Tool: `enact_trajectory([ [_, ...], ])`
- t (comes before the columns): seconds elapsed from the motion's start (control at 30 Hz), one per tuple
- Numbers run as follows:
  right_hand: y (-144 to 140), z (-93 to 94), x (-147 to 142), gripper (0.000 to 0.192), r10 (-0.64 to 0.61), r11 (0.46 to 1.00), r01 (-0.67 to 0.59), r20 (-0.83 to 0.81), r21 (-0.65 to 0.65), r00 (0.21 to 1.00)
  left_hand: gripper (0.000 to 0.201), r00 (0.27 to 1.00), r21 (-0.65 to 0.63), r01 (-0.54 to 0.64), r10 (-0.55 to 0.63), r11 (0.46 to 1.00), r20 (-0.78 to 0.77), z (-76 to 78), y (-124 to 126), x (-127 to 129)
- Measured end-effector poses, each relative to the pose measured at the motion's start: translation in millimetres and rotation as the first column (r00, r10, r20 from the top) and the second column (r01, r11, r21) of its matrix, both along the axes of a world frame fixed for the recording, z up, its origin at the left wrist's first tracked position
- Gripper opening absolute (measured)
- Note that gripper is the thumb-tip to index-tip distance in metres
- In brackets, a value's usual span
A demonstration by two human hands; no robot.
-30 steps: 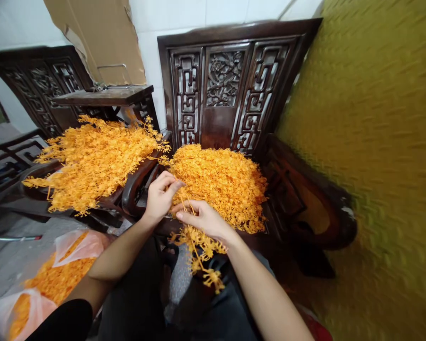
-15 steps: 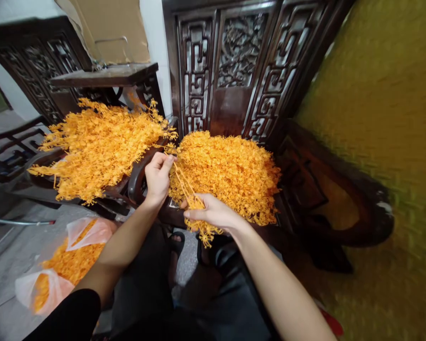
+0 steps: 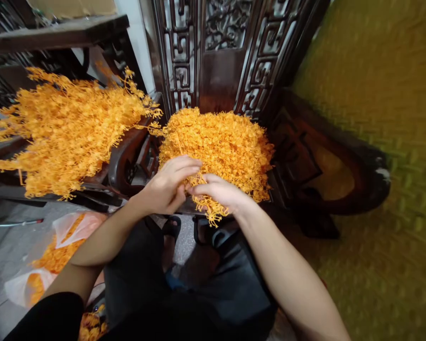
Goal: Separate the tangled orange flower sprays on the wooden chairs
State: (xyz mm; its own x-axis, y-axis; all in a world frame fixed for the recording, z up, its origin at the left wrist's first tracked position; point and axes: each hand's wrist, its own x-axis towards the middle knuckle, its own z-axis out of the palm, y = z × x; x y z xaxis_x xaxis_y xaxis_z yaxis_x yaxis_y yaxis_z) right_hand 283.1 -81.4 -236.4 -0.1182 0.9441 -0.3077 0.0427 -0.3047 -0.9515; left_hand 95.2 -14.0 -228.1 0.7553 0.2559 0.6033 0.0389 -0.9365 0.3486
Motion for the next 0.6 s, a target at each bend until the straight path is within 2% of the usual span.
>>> enact_trajectory([
  [0.07, 1, -5.5, 0, 0.010, 0.022, 1.000, -0.023, 0.037, 0.020, 0.999, 0.049, 0.980, 0.047, 0.094, -0.084, 0.994, -0.182, -2.9, -1, 5],
  [0.13, 3, -9.0, 1, 0.007, 0.034, 0.998, -0.039, 0.080, 0.054, 0.996, 0.048, 0.960, 0.058, 0.069, -0.051, 0.996, -0.274, -7.8, 1, 10],
  [0.27, 6, -8.4, 7, 0.006, 0.081, 0.996, -0.084, 0.120, 0.024, 0.989, 0.040, 0.952, 0.078, 0.050, -0.023, 0.996, -0.306, -14.6, 8, 17],
  [0.43, 3, -5.3, 12, 0.004, 0.336, 0.942, -0.331, 0.117, -0.062, 0.934, 0.029, 0.955, 0.035, 0.089, -0.075, 0.995, -0.286, -19.9, 11, 17],
  [0.53, 1, -8.1, 14, 0.007, 0.418, 0.908, -0.398, 0.198, -0.134, 0.887, 0.037, 0.947, -0.015, 0.053, -0.055, 0.998, -0.318, -25.1, 5, 13],
  [0.6, 1, -10.8, 16, 0.009, 0.439, 0.898, -0.421, 0.243, -0.125, 0.865, 0.048, 0.925, -0.025, -0.018, 0.007, 1.000, -0.381, -27.3, -1, 8],
])
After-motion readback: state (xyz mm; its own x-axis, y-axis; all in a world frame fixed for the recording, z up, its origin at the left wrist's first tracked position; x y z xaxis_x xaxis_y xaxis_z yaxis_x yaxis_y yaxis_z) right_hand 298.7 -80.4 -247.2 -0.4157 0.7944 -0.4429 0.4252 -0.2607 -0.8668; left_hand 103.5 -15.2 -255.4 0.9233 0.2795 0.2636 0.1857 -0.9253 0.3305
